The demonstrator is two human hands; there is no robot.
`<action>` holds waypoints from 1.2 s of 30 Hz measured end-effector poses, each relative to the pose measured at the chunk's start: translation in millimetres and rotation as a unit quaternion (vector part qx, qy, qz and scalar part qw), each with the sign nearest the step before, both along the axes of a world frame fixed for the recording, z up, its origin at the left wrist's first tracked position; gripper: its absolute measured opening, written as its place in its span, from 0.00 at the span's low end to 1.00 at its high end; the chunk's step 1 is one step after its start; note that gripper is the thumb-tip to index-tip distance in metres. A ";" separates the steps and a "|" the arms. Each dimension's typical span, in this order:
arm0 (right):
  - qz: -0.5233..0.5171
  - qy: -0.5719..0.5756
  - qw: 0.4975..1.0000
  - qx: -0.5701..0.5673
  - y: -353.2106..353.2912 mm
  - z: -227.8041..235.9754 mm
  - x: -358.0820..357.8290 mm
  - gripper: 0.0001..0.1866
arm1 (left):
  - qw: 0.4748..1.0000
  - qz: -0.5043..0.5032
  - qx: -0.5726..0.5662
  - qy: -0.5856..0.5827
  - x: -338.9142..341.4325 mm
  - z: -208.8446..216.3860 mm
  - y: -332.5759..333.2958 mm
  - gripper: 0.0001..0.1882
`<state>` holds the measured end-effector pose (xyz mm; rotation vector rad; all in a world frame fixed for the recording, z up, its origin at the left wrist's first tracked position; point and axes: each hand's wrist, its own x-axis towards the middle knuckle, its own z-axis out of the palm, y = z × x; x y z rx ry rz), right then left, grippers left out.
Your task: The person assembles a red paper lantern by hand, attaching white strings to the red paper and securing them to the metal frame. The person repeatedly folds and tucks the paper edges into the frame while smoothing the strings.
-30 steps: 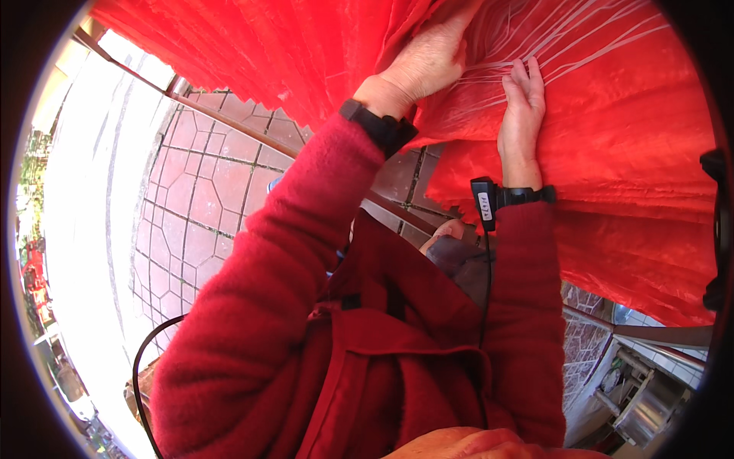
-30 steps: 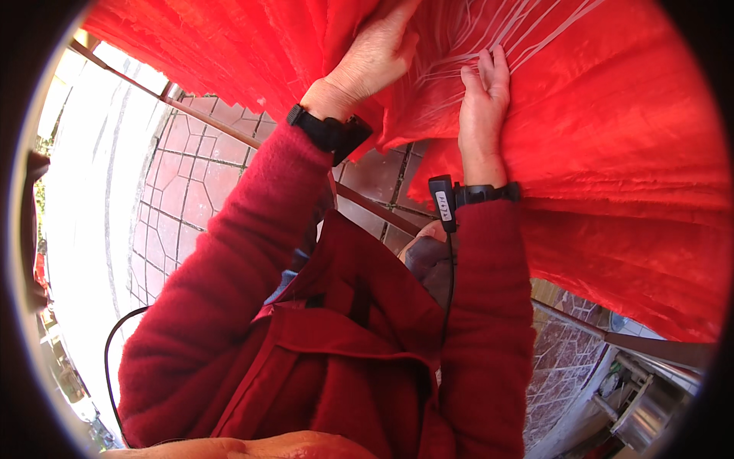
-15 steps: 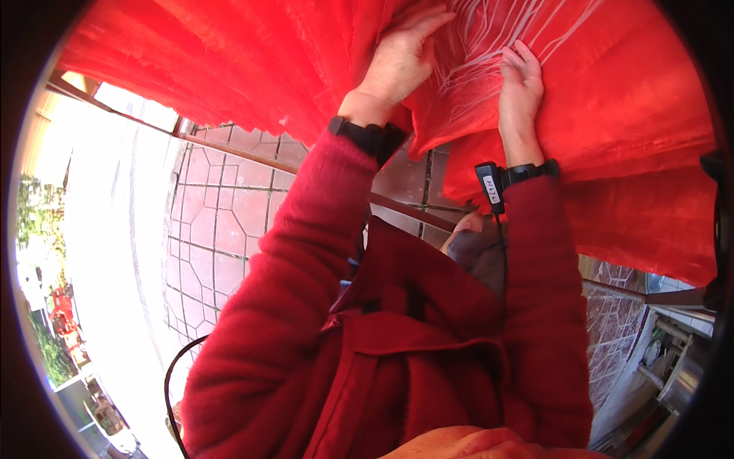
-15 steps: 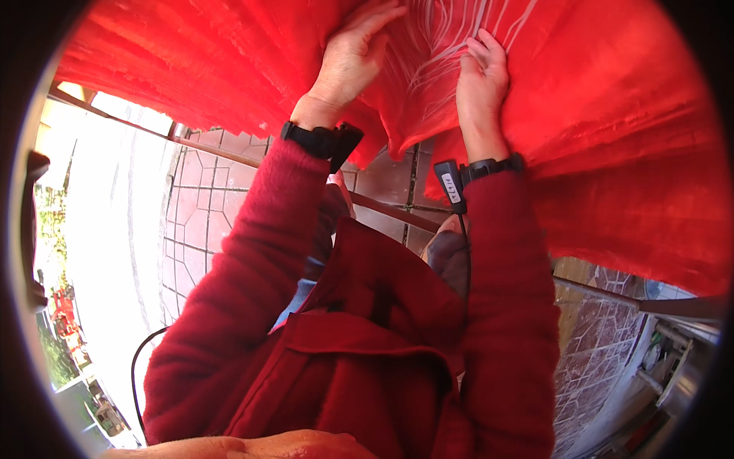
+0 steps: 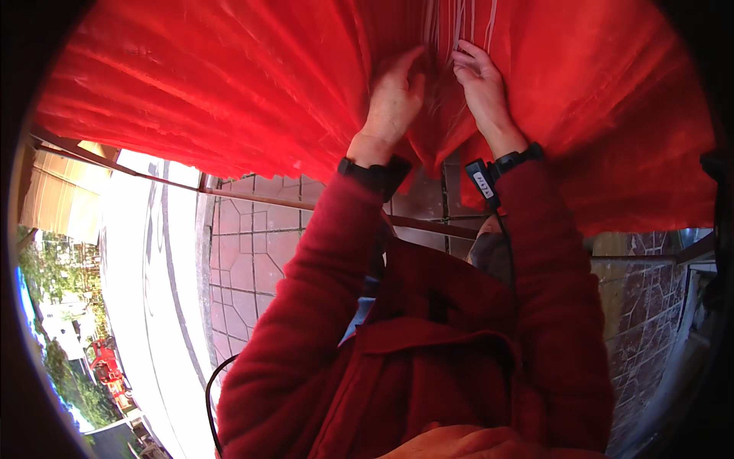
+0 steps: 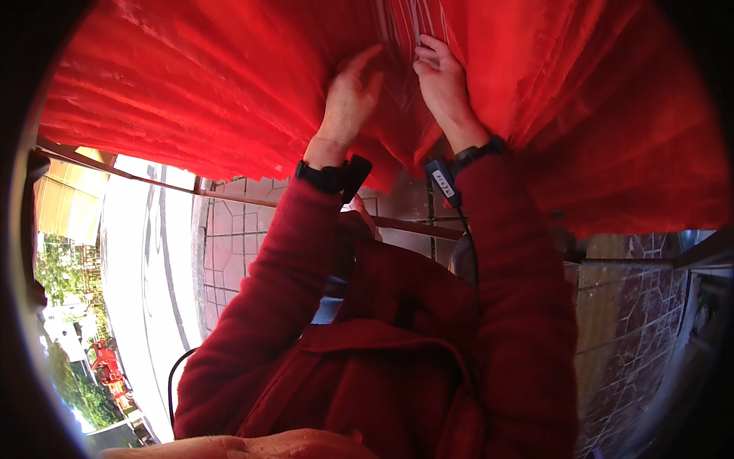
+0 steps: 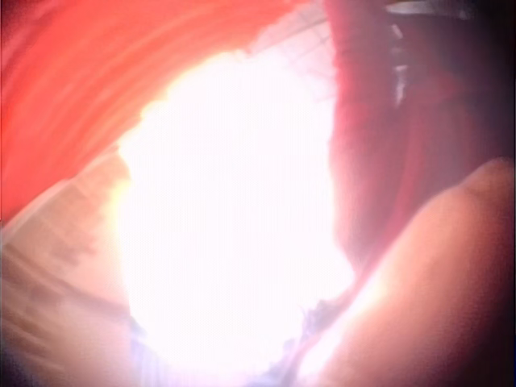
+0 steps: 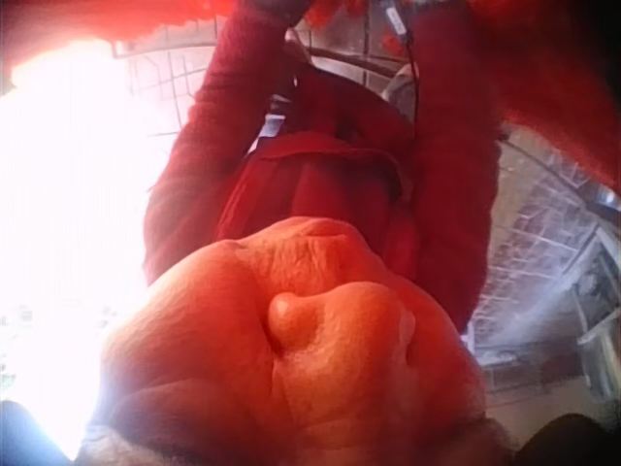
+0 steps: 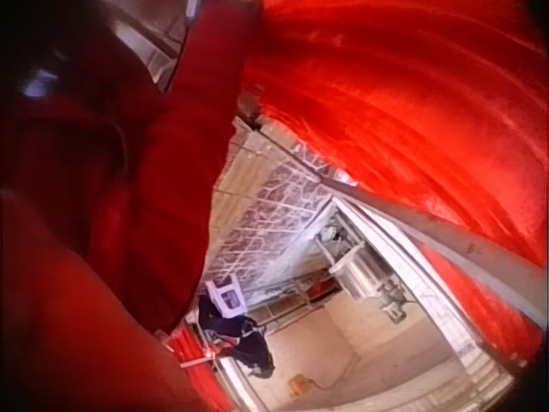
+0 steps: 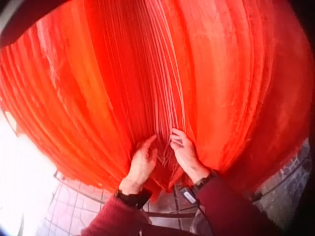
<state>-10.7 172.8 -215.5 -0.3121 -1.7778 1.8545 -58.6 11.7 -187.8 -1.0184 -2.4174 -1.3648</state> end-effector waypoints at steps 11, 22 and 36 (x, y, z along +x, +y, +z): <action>-0.019 0.029 0.999 -0.019 0.9 -3.8 -5.3 0.23 | 0.989 -0.124 -0.038 -0.068 10.0 2.1 27.8 0.25; -0.068 0.014 0.997 0.017 2.5 -14.9 -8.8 0.13 | 0.997 -0.036 0.054 -0.039 -11.0 -42.4 26.1 0.23; 0.056 -0.151 0.948 0.274 -37.6 -23.9 1.5 0.18 | 0.992 -0.101 0.024 -0.077 -25.7 -39.1 6.1 0.28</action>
